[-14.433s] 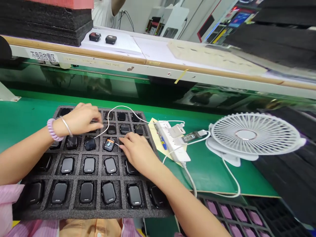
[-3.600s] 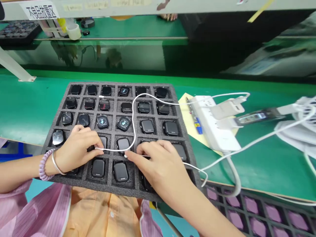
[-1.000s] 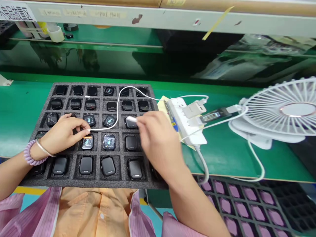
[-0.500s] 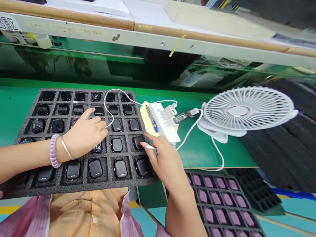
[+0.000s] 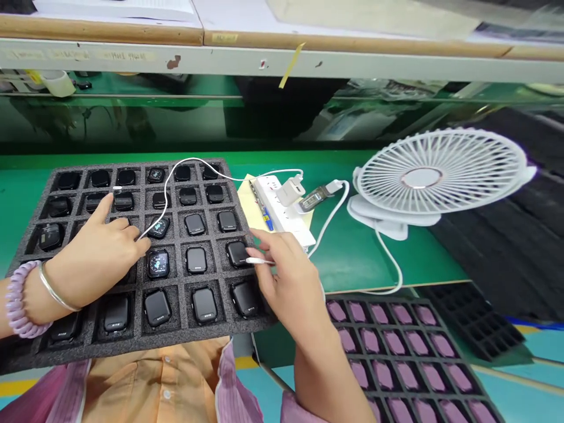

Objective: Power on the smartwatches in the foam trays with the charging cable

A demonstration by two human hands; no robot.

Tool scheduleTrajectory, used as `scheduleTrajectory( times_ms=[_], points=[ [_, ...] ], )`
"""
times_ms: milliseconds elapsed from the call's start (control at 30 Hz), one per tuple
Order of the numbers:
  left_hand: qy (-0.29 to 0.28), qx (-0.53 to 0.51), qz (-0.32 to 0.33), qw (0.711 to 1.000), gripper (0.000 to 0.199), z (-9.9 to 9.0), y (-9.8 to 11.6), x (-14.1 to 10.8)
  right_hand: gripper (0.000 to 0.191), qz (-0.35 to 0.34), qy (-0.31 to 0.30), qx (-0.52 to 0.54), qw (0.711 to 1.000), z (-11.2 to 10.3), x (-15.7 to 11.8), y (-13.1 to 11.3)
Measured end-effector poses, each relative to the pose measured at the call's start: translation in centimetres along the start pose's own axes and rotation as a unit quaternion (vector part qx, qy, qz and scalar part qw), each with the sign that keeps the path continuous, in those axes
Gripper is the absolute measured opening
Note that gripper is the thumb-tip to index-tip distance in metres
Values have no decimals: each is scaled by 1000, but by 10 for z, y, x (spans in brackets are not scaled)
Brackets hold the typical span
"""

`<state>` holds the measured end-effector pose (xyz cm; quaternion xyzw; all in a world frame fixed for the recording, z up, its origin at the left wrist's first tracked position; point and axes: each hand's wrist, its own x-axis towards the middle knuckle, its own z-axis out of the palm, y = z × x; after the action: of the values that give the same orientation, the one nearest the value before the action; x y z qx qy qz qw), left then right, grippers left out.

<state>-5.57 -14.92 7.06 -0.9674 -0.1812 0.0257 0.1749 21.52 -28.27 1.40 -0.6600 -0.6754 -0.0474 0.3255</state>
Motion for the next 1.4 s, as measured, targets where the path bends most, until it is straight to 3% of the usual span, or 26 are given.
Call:
scheduleTrajectory(
  times_ms=[100,200,333,500,700,867,1000,1267,1400],
  points=[
    [65,-30,23,997,19,-1,6,17,27,47,-14,-49,998,-4,-1,23],
    [119,-78,111,984,14,2,14,40,32,96,-33,-92,991,-4,0,46],
    [79,-119,207,968,14,8,26,66,36,126,-60,-41,989,-1,5,39],
    [65,-83,217,970,14,11,38,72,30,152,-66,26,986,-2,2,11],
    [38,-85,216,972,15,11,37,71,33,196,-72,145,967,-18,-32,7],
    [44,-66,241,967,12,12,34,74,11,166,-158,214,949,-41,-50,-5],
    [74,-52,240,966,12,17,35,72,16,77,-205,180,959,-49,-46,-2],
    [81,-51,228,969,12,19,37,70,17,28,-239,94,966,-52,-35,-9],
    [85,-67,220,970,11,20,37,70,14,47,-207,98,972,-51,-31,-11]
  ],
)
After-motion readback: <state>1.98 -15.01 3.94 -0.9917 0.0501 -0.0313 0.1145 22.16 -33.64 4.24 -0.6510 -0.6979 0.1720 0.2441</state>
